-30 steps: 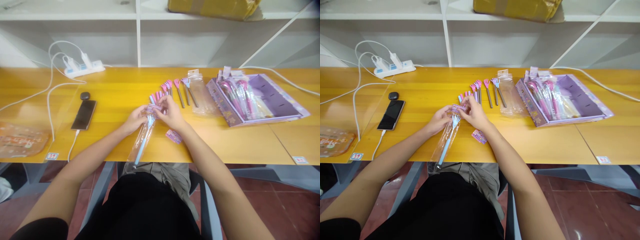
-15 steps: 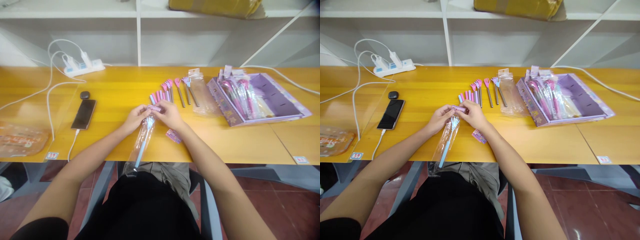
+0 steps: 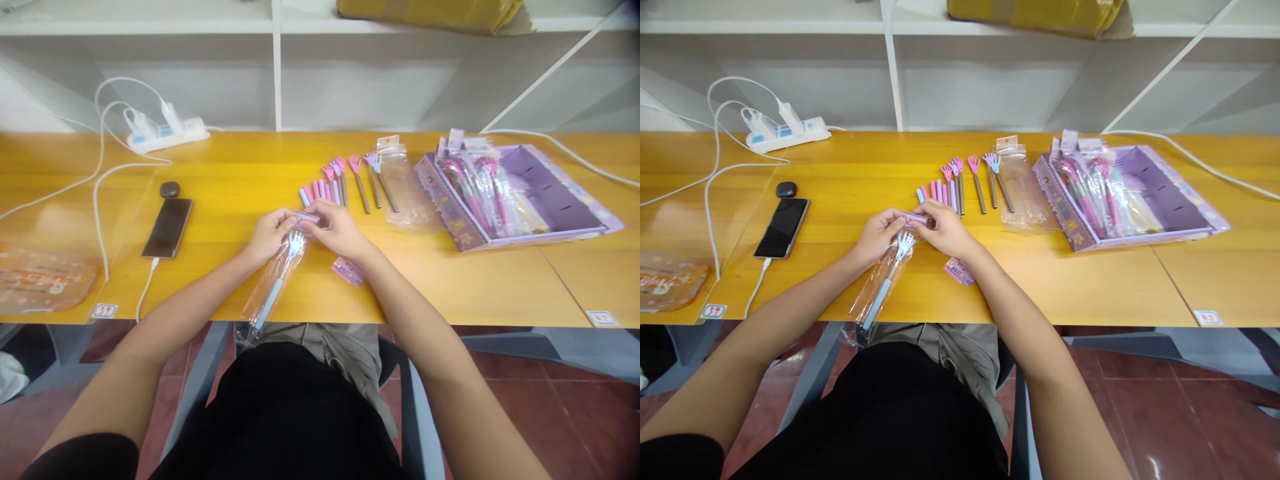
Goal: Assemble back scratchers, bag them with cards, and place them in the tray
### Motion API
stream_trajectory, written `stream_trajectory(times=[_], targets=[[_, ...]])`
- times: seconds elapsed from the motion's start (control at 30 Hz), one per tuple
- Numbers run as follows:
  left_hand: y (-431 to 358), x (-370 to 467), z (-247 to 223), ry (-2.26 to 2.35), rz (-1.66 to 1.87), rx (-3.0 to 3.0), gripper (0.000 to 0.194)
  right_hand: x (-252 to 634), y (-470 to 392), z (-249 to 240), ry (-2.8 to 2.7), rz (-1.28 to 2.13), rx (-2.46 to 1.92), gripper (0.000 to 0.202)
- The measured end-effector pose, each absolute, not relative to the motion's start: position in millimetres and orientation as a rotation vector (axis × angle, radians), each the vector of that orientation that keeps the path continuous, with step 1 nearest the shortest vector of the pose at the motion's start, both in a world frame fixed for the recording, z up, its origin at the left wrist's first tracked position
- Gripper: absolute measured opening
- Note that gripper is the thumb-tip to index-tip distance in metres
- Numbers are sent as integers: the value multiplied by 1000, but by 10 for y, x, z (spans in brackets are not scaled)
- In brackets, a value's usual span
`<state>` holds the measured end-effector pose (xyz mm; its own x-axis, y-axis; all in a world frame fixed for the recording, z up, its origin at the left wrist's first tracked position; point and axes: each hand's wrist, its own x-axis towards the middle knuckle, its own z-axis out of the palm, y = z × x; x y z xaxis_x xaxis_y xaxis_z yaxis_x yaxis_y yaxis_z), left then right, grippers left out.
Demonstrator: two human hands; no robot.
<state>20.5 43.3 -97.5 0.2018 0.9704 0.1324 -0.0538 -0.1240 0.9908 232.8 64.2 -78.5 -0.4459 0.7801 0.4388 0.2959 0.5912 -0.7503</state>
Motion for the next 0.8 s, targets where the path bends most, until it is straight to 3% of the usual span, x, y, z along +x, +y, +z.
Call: stream_trajectory(times=[0.37, 0.67, 0.8], targets=[[443, 182, -986, 1005, 1152, 1381, 46, 2425, 642, -731, -2015, 996, -782, 30], [597, 37, -958, 1109, 1567, 1199, 41, 2138, 460, -793, -1768, 1692, -898, 52], [624, 7, -887, 1091, 1664, 1078, 40, 2040, 398, -782, -1726, 1777, -852, 54]])
